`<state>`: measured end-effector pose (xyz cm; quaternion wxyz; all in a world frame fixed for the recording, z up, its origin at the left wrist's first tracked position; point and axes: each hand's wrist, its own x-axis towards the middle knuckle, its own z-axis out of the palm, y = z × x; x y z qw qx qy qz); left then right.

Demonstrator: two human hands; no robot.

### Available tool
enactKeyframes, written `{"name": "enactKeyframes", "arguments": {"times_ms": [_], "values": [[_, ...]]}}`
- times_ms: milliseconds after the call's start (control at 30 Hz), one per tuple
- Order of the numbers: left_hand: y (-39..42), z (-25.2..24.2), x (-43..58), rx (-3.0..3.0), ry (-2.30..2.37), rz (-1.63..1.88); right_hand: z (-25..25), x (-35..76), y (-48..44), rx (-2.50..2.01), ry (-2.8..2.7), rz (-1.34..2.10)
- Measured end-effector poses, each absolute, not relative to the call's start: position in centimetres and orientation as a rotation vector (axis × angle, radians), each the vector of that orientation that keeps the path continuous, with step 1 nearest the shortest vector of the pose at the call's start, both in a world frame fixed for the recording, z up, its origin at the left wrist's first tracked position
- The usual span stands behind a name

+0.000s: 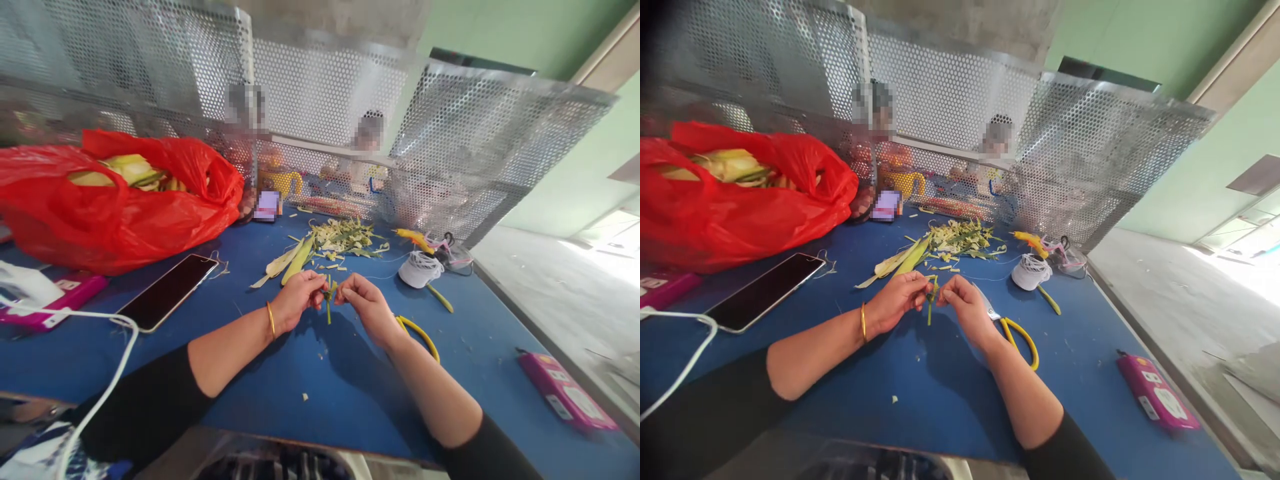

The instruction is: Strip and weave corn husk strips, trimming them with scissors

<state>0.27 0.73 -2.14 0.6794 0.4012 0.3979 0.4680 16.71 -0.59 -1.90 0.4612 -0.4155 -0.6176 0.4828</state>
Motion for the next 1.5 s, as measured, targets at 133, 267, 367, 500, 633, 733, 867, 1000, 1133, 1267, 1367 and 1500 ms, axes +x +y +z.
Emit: {"name": "enactKeyframes", "arguments": {"times_ms": [133,267,367,500,633,733,867,1000,1133,1267,1367,1500], "values": [[0.9,-2.1,0.3,0.887,0.937,1.064,-1.9,16.8,-0.5,-1.023,-1.538,1.177],[0.9,-2.2,0.3,0.879,0.948,1.077,-2.1,16.8,-0.5,-1.035,-1.545,1.176],[0.9,-2.2,0.3,0.876,0.974,1.059,-2.3,16.7,-0.4,-1.049,-1.529,1.151],[0.8,-2.0,0.3,0.852,1.037,1.039,-2.3,16.9,-0.2,-1.071,-1.509,1.177],[1.0,-1.8,0.0,0.796,1.043,1.061,-1.8,17.3,-0.1,-1.059,-1.465,1.186],[1.0,-1.8,0.0,0.791,1.075,1.079,-1.4,17.3,-0.4,-1.027,-1.512,1.133],[0.6,-1.9,0.3,0.938,1.142,1.135,-1.3,16.9,-0.9,-0.996,-1.586,1.072],[0.2,-1.6,0.4,1.274,1.136,1.217,-1.6,16.7,-1.1,-1.009,-1.659,1.033],[-0.2,-1.2,0.2,1.536,1.072,1.21,-1.8,16.7,-1.0,-0.978,-1.698,1.024],[-0.4,-0.9,0.1,1.581,1.059,1.213,-1.8,16.8,-1.0,-0.971,-1.738,1.029],[-0.3,-1.0,0.1,1.565,1.034,1.244,-1.7,16.7,-1.1,-1.0,-1.723,1.052],[0.5,-1.7,0.0,1.386,1.097,1.382,-1.5,16.7,-1.1,-0.993,-1.584,1.035]]}}
